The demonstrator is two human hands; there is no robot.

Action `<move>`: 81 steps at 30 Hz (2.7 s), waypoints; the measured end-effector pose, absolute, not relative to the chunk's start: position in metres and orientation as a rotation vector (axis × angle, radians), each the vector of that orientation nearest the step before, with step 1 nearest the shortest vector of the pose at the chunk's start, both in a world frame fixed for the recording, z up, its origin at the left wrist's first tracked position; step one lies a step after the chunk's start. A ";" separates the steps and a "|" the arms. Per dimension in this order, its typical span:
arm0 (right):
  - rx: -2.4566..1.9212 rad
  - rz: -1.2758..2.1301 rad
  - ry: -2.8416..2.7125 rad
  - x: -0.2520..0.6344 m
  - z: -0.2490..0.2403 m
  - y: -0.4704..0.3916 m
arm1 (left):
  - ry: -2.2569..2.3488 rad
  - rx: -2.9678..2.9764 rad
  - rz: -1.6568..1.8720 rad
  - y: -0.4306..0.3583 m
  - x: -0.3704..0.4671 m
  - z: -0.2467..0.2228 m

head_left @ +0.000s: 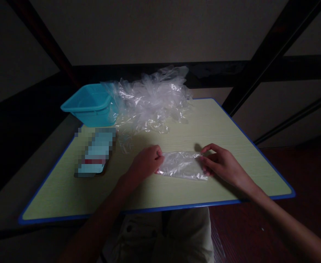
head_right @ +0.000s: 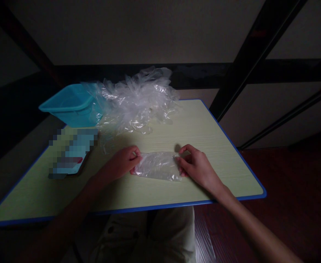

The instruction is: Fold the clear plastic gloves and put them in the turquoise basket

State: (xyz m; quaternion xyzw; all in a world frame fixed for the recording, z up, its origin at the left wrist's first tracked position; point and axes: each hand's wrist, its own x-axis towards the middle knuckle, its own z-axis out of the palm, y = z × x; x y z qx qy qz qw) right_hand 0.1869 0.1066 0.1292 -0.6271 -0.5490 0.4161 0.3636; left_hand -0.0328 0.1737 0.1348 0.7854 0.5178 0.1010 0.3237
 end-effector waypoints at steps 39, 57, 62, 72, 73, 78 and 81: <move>-1.451 0.119 -2.547 0.124 0.107 0.068 | 1.057 2.806 0.223 0.122 -0.061 0.102; -1.628 0.079 -2.357 0.125 0.116 0.050 | 1.061 2.822 0.363 0.121 -0.063 0.095; -1.702 0.282 -2.257 0.083 0.134 0.079 | 1.028 2.787 0.441 0.121 -0.061 0.088; -1.861 0.373 -2.005 0.061 0.113 0.095 | 1.021 2.812 0.525 0.120 -0.060 0.090; -1.871 0.362 -2.003 0.063 0.112 0.094 | 1.018 2.828 0.511 0.121 -0.060 0.090; -1.948 0.233 -1.950 0.076 0.107 0.090 | 1.021 2.880 0.426 0.121 -0.061 0.094; -1.970 0.136 -1.933 0.086 0.101 0.087 | 1.034 2.891 0.392 0.122 -0.062 0.097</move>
